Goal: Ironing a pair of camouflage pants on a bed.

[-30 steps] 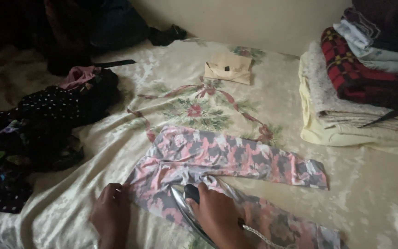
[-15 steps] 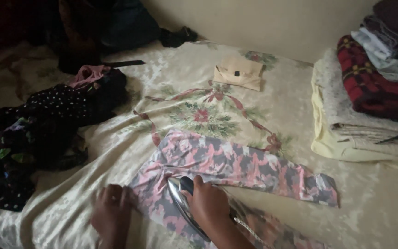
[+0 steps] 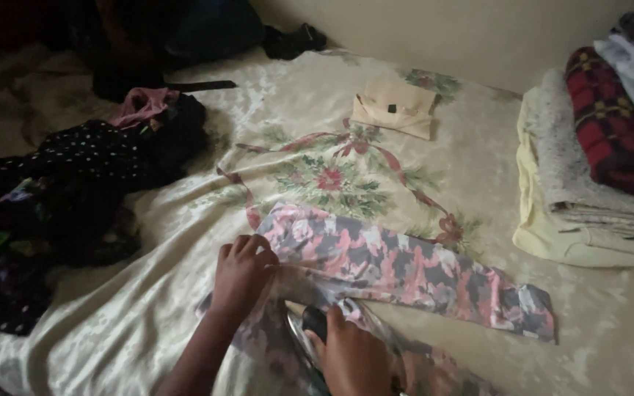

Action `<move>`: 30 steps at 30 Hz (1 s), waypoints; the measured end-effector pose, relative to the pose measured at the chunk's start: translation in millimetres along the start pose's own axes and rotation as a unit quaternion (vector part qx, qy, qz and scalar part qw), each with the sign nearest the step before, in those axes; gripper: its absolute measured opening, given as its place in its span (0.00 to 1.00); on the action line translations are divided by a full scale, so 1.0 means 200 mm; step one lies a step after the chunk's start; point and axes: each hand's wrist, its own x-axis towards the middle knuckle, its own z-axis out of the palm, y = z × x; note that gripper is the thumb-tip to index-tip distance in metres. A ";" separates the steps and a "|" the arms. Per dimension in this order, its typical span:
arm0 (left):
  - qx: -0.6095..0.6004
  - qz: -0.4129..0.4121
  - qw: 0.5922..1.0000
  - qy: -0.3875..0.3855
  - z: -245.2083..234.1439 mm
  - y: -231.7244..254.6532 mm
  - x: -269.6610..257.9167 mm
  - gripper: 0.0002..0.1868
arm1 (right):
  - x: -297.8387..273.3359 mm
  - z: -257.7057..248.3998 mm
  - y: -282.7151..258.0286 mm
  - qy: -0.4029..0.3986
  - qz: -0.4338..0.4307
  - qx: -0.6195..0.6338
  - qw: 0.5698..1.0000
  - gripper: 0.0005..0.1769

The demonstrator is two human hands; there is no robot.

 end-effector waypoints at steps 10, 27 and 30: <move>-0.019 -0.180 0.967 0.178 0.15 -0.08 -0.13 0.11 | 0.18 0.00 -0.13 0.013 0.016 -0.045 0.999 0.27; -0.291 -0.327 0.896 0.072 0.40 -0.49 -0.13 0.16 | 0.10 -0.08 -0.03 0.002 0.008 -0.011 1.000 0.26; -0.262 -0.344 0.897 0.097 0.36 -0.44 -0.11 0.16 | 0.16 -0.05 -0.06 0.030 -0.043 -0.012 0.999 0.26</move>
